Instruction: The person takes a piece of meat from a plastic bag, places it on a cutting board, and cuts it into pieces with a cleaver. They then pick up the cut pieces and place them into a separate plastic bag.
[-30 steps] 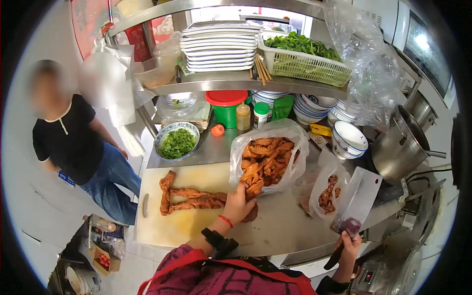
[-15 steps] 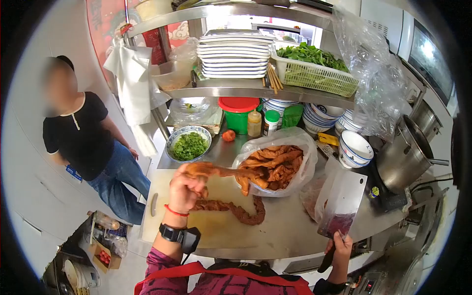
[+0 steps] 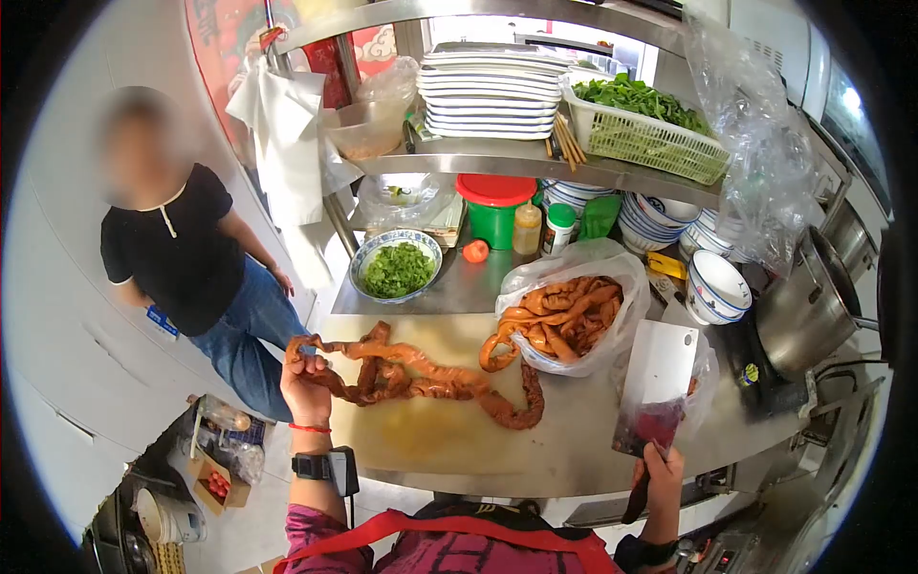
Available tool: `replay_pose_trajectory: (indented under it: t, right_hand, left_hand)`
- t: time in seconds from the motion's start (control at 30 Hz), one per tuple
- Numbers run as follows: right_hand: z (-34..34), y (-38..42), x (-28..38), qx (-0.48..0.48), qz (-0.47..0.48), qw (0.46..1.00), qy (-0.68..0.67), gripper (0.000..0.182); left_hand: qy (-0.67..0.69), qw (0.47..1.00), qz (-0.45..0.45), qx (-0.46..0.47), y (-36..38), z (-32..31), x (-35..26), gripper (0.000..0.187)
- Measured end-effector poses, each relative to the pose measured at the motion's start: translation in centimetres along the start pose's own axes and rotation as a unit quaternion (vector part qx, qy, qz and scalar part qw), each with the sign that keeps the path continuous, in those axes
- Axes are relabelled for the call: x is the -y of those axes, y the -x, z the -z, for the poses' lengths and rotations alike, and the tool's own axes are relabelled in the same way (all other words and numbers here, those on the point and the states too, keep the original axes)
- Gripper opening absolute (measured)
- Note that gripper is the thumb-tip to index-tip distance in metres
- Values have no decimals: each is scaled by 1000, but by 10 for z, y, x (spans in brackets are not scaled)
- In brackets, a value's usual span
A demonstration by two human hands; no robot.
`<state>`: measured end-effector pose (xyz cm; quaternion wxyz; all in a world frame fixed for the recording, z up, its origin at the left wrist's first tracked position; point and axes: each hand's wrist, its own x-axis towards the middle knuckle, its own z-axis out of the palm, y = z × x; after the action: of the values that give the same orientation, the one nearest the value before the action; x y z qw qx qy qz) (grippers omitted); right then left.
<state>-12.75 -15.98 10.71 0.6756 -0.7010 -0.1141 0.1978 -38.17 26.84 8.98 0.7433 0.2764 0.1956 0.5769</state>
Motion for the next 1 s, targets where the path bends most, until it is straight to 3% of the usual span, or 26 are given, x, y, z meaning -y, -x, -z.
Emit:
replay_pose_trajectory:
  t: [0.07,0.13,0.2,0.23,0.4,0.47,0.53,0.6,0.67,0.73,0.77,0.8,0.87,0.93,1.0]
  right_hand:
    - [-6,1,2,9,8,1000,5,23]
    - [-10,1,1,10,1,1000,-8,24]
    - [-10,1,-3,17,0,1000,6,24]
    - [-10,1,-4,22,-1,1000,14,24]
    - [-14,8,0,16,-13,999,30,24]
    - [-15,10,1,3,-18,1000,21,24]
    - [-12,12,1,-3,-14,1000,24,24]
    - [-9,14,3,-3,-3,999,31,24]
    - [-7,18,3,-6,4,999,38,24]
    - [-5,21,1,-25,1,999,37,24]
    - [-5,22,0,-30,2,999,35,24]
    - [-5,24,-1,-33,2,998,46,25]
    - [-3,27,-5,-41,2,998,57,25]
    - [2,28,-7,-21,-8,994,110,27]
    - [1,31,-4,-31,-8,992,118,28]
  left_hand:
    - [-21,1000,-9,-9,-8,12,11,24]
    - [-233,966,28,113,-16,30,25,23]
    - [-276,952,100,86,-3,16,45,24]
    - [-369,912,124,128,-5,16,50,26]
    - [-391,899,92,176,-22,-22,75,25]
    - [-297,936,73,175,-35,-51,76,23]
    - [-322,935,24,145,-45,-83,67,20]
    - [-310,938,49,147,-65,-91,69,19]
    - [-401,896,-84,171,-82,-90,81,18]
    - [-469,867,-60,156,-83,-80,92,26]
    - [-599,755,-225,140,-73,-74,104,34]
    - [-693,601,-380,116,-63,-67,114,42]
    - [-661,648,-247,287,-38,-68,128,56]
    - [-639,679,-76,353,-9,-75,148,56]
    - [-615,705,-18,353,6,-75,176,55]
